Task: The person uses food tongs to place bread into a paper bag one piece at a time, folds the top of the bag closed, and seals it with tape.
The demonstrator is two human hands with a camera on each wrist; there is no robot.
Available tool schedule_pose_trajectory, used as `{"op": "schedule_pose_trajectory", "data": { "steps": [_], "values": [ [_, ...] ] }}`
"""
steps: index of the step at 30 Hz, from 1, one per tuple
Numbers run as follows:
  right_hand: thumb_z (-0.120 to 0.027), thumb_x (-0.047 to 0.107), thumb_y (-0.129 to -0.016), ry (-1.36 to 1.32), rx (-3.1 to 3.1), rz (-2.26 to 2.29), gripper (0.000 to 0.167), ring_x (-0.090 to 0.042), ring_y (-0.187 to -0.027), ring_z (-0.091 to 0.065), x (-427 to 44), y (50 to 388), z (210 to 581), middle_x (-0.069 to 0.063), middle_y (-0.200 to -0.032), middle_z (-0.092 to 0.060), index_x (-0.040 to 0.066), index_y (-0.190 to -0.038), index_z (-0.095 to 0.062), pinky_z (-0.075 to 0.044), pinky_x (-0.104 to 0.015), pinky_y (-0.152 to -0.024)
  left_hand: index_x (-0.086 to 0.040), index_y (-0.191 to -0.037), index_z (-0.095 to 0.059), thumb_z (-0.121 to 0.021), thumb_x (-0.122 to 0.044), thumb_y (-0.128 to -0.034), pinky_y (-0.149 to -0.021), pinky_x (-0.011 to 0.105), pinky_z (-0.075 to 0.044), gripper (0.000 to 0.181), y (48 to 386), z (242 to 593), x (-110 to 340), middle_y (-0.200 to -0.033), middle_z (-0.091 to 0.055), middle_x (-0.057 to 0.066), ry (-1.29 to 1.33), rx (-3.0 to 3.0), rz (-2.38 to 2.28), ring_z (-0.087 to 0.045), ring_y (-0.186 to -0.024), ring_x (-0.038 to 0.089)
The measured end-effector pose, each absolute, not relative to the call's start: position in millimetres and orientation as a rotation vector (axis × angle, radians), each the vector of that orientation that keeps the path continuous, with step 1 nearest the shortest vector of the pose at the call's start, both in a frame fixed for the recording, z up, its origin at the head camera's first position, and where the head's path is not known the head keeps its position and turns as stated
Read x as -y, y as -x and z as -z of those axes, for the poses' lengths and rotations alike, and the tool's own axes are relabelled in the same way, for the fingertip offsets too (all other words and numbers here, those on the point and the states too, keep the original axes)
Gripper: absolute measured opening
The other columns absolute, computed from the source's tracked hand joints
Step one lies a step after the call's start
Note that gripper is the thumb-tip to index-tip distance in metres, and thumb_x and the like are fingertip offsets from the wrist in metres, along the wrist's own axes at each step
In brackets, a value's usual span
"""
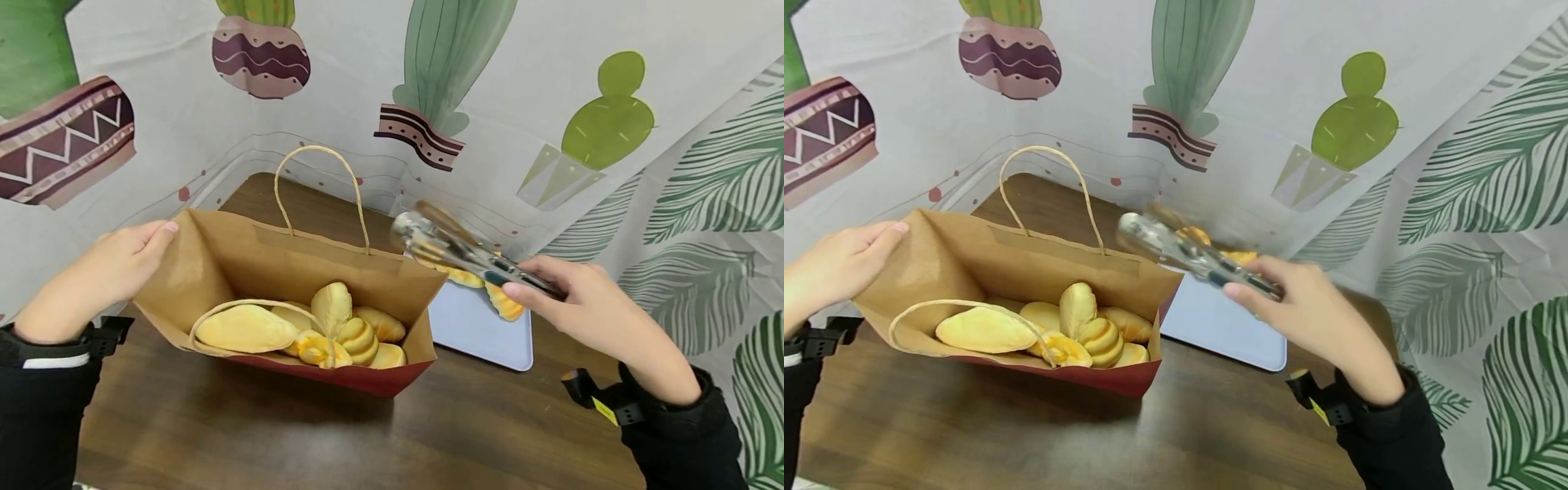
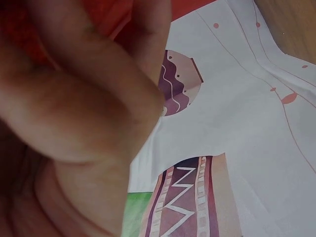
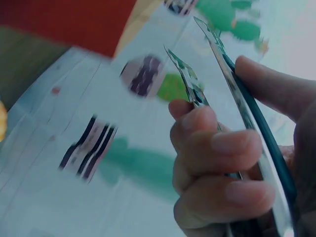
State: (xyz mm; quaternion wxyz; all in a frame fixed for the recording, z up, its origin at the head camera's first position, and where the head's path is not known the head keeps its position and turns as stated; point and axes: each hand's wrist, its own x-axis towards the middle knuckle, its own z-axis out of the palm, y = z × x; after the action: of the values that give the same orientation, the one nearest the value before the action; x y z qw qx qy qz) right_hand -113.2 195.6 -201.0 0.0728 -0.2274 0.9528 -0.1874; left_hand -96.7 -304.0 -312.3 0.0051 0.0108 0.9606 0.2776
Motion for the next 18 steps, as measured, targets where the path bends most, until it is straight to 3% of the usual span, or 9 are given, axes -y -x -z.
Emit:
{"op": "schedule_pose_trajectory", "data": {
  "steps": [9, 18],
  "values": [
    [-0.052, 0.041, -0.097, 0.271, -2.762, 0.845, 0.038, -0.014, -0.047, -0.047, -260.9, 125.7, 259.3, -0.005, -0.067, -0.054, 0.005, -0.107, -0.056, -0.040, -0.029, -0.036, 0.012, -0.138, -0.036, -0.019, -0.030, -0.1046, -0.099, 0.070, -0.024, 0.056, 101.6, 309.4, 303.4, -0.132, -0.035, 0.043, -0.019, -2.980, -0.844, -0.029, -0.120, 0.064],
    [-0.046, 0.046, -0.098, -0.086, -2.406, 1.261, 0.052, -0.008, -0.050, -0.048, -299.9, 132.0, 343.7, -0.003, -0.070, -0.054, -0.005, -0.109, -0.054, -0.042, -0.022, -0.041, 0.012, -0.136, -0.038, -0.020, -0.028, -0.1046, -0.097, 0.070, -0.026, 0.053, 101.9, 307.3, 301.8, -0.130, -0.036, 0.044, -0.031, -3.006, -0.798, -0.031, -0.118, 0.064]
  ]
}}
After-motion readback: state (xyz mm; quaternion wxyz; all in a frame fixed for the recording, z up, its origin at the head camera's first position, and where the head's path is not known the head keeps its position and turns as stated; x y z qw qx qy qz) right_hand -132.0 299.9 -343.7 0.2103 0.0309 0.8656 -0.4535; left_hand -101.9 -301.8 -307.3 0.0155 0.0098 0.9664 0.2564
